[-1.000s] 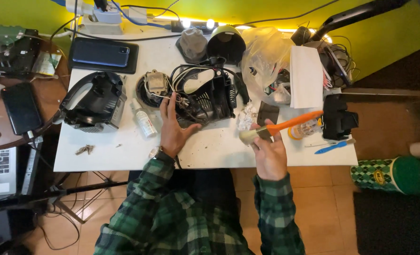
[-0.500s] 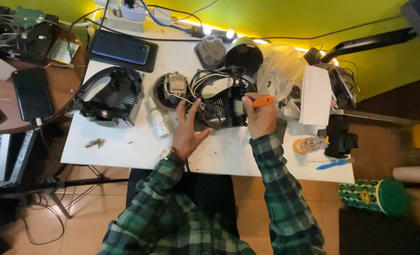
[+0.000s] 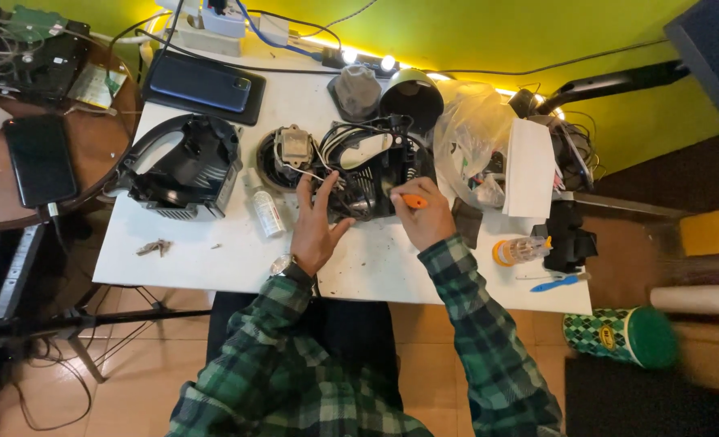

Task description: Cleaning a black plastic housing using a cloth and a small scraping tool on a workbench.

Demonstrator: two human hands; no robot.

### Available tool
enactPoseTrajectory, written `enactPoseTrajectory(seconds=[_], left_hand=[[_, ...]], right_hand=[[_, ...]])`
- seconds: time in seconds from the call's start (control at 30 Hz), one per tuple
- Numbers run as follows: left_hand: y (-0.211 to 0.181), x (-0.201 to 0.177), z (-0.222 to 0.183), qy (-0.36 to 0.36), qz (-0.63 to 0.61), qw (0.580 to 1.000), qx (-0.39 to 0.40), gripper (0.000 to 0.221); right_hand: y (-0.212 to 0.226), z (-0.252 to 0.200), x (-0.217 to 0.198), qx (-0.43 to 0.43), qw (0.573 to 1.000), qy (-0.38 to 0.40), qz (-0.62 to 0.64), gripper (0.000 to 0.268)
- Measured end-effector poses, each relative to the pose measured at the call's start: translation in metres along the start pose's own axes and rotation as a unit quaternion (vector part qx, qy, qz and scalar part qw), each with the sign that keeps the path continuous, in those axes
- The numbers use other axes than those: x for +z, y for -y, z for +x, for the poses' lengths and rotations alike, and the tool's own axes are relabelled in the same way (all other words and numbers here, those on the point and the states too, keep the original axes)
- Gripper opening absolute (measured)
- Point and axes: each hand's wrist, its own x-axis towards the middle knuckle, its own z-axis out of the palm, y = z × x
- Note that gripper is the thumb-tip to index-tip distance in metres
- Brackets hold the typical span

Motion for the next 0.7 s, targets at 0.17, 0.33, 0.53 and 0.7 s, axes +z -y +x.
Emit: enactPoseTrajectory(seconds=[0.17,0.33,0.53,0.7], left_hand=[[-0.001,-0.001,0.0,0.0,-0.005,1.0,0.002,0.091],[-0.008,-0.003,-0.005,-0.006,0.014,1.0,0.012,0.089],[-0.006,-0.004,-0.001,-0.018,0.015,1.0,0.013,0.089],[-0.013,-0.008,-0.001,-0.011,0.001,1.0,0.003,0.087]], right_hand=[[0.015,0.021,-0.026,0.063,0.994,-0.02,-0.084,0.009],[0.023,0.023,-0.011,-0.041,0.996,-0.019,-0.076,0.007],[0.035,0.039,-0.016,0.052,0.988,0.051,-0.139,0.025],[0.025,0.038,-0.013,0.002,0.994,0.061,-0.089,0.017]])
